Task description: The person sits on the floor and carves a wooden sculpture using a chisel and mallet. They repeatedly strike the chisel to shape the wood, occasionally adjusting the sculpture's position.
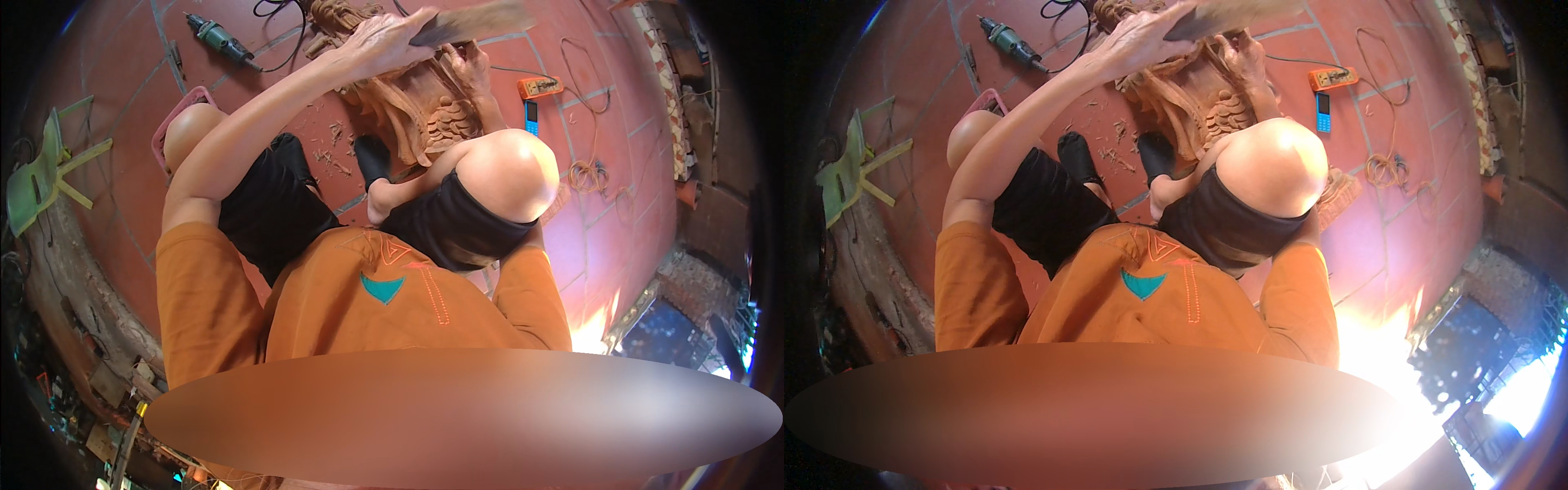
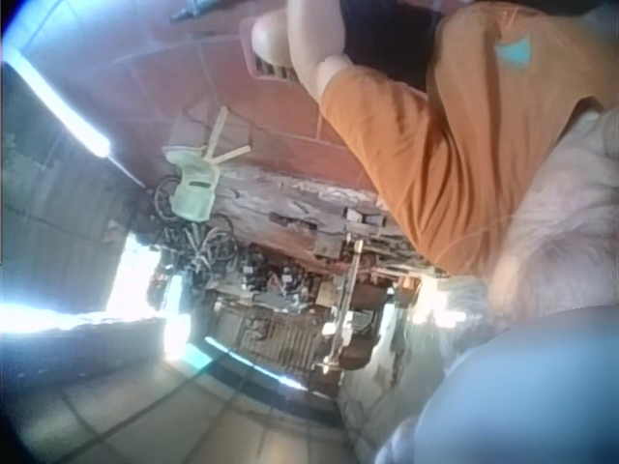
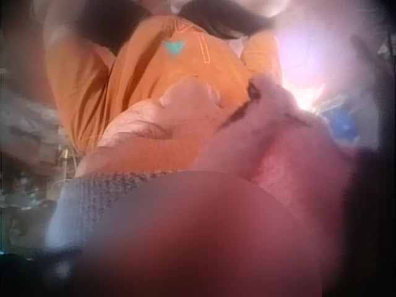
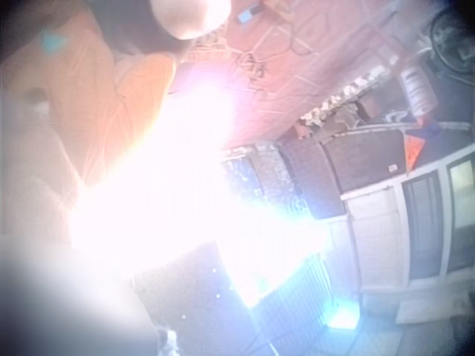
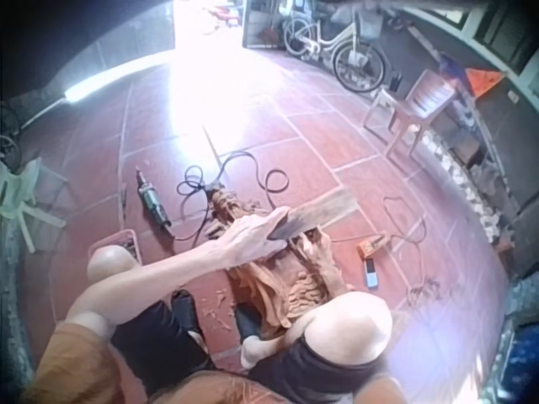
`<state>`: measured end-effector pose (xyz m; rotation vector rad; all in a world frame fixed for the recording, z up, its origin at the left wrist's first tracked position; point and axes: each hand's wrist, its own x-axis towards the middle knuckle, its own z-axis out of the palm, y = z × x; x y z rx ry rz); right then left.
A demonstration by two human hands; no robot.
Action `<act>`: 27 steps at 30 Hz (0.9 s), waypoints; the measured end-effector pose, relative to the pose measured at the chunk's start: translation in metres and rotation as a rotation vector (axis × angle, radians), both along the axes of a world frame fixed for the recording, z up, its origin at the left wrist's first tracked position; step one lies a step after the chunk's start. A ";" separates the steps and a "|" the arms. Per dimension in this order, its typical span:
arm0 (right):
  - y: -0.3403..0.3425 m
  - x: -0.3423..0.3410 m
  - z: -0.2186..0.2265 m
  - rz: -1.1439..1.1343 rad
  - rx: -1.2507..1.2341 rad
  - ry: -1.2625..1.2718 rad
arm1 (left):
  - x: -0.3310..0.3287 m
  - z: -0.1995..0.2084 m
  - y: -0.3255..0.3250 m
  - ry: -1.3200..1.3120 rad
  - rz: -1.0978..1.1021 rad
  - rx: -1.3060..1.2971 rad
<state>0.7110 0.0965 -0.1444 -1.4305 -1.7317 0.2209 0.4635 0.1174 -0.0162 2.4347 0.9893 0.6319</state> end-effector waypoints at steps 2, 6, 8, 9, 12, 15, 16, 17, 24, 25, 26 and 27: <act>-0.001 0.002 -0.003 -0.023 -0.047 0.001 | -0.003 -0.008 0.003 0.012 -0.017 0.013; -0.008 0.004 -0.011 -0.028 -0.064 0.296 | -0.014 0.001 0.010 0.038 -0.034 -0.047; -0.010 0.004 -0.013 -0.034 -0.084 0.476 | -0.021 0.014 0.011 0.072 -0.027 -0.202; -0.010 0.004 -0.013 -0.044 -0.080 0.427 | -0.022 0.020 0.009 0.051 -0.025 -0.190; -0.011 0.004 -0.011 -0.065 -0.069 0.336 | -0.026 0.034 0.006 0.001 -0.023 -0.153; -0.009 0.008 -0.005 -0.069 -0.076 0.326 | -0.027 0.039 0.002 -0.025 -0.030 -0.151; -0.009 0.010 -0.004 -0.075 -0.084 0.307 | -0.027 0.040 0.001 -0.027 -0.036 -0.176; -0.010 0.010 -0.004 -0.097 -0.101 0.294 | -0.027 0.042 0.000 -0.029 -0.043 -0.201; -0.014 0.010 -0.004 -0.039 -0.085 0.243 | -0.024 0.058 -0.007 -0.041 -0.068 -0.200; -0.014 0.010 -0.003 -0.034 -0.090 0.243 | -0.024 0.060 -0.008 -0.070 -0.070 -0.198; -0.014 0.010 -0.002 -0.031 -0.101 0.247 | -0.024 0.060 -0.008 -0.099 -0.071 -0.196; -0.012 0.009 0.000 -0.013 -0.084 0.197 | -0.023 0.058 -0.008 -0.126 -0.078 -0.228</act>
